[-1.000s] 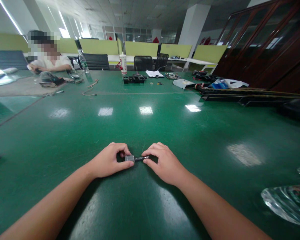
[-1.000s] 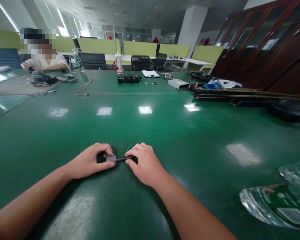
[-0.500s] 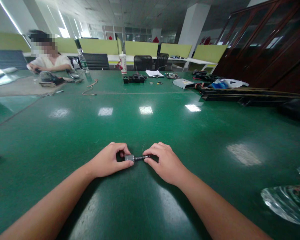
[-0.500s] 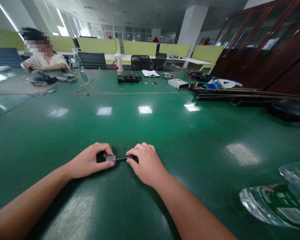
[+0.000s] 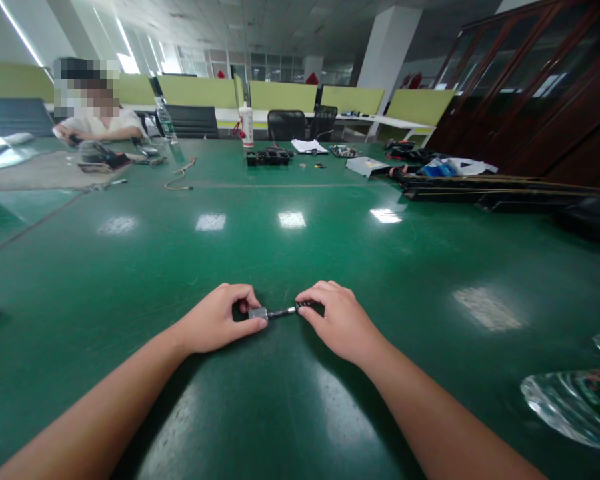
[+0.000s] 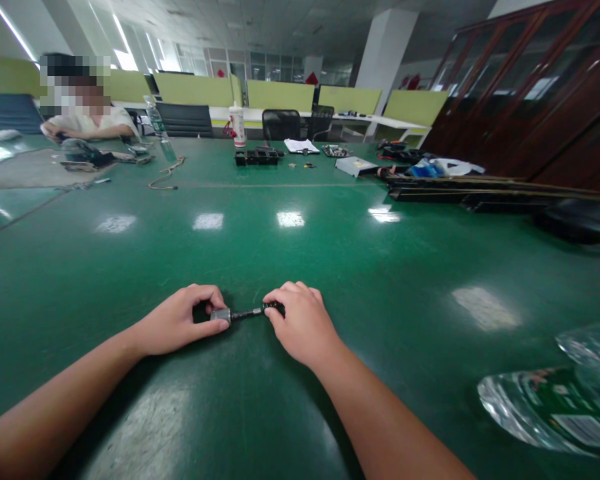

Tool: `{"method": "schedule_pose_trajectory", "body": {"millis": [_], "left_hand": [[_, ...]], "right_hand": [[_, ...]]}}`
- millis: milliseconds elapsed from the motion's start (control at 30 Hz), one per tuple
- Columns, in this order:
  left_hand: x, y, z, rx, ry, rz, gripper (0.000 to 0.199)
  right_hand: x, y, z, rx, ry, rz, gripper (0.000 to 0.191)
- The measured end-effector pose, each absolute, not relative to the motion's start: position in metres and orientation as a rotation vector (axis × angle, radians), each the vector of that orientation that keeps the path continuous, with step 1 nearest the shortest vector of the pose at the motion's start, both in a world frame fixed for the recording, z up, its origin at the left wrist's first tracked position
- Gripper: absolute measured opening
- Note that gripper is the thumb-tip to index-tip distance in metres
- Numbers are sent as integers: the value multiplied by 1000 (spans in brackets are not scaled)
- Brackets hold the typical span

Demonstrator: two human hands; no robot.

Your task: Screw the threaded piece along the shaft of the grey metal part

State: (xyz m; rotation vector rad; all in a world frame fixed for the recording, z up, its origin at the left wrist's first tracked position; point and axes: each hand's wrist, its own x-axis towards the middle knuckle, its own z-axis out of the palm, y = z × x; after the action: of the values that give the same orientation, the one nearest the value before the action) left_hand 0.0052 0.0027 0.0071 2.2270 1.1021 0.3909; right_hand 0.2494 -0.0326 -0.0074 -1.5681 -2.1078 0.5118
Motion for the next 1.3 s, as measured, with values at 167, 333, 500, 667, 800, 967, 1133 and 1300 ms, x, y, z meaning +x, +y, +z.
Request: {"method": "schedule_pose_trajectory", "body": {"millis": [167,333,500,667,800,967,1133,1300], "left_hand": [[5,2,8,2239,1088,404,26],[5,2,9,2228,1093,395,25],[5,1,9,2253,1092,391,25],[6,-1,10,2321,1079,390,33],[5,-1,11,2312,1047,407,31],[3,1,10,2292,1027,411,24],[5,1,11,2303,1056,394,25],[6,1,10,2313,1066,379,26]], "right_hand": [[250,-32,-8,-1574,-2098,501,13],[249,-34,-6,-1530,-2106,535,13],[240,-37,-7,-1454,-2069,601,17],[224,-41,-9,-1356,-2010,730,28],[223,-42,-9,-1351,-2028,712,25],[226,-41,-9,-1348,-2035,699,22],[225,-41,-9,-1344,-2046,701,19],[226,-41,-10,-1340,-2032,697,18]]}}
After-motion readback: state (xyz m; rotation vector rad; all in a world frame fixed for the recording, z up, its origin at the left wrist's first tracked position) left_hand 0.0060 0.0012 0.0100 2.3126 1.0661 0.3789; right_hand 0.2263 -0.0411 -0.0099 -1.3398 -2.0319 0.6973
